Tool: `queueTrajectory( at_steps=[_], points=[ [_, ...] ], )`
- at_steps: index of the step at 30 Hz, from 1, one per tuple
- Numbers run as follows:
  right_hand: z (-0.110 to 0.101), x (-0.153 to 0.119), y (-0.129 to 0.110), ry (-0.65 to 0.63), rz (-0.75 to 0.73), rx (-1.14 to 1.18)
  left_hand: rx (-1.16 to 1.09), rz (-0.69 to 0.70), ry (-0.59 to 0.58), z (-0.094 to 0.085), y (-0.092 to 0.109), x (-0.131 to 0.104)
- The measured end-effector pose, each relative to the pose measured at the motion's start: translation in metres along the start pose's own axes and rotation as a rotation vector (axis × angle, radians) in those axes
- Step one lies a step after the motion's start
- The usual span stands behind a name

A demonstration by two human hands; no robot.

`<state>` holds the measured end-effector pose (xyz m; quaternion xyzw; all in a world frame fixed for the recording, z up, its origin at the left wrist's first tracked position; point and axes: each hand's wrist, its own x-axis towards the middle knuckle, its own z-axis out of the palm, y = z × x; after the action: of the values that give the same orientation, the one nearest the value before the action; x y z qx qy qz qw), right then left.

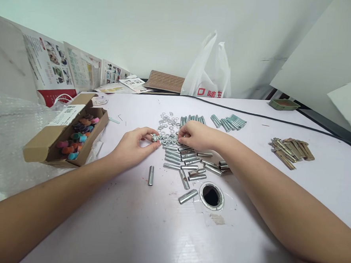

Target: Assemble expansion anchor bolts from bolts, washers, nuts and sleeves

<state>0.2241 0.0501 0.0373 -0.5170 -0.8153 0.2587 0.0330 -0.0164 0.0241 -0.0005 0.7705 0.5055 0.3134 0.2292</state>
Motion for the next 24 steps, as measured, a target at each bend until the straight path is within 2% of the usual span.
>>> queueTrajectory(
  at_steps=[12,20,24],
  points=[
    [-0.0022,-0.0030,-0.0037,0.050,0.010,-0.071,0.008,0.000,-0.012,-0.0007,-0.0007,0.0006],
    [0.0002,-0.0023,-0.0025,-0.003,0.008,-0.062,0.001,0.000,-0.018,-0.0007,0.0004,0.0004],
    [-0.0026,-0.0022,-0.0035,0.060,-0.001,-0.060,-0.001,-0.007,-0.019,-0.0008,0.0002,0.0004]
  ],
)
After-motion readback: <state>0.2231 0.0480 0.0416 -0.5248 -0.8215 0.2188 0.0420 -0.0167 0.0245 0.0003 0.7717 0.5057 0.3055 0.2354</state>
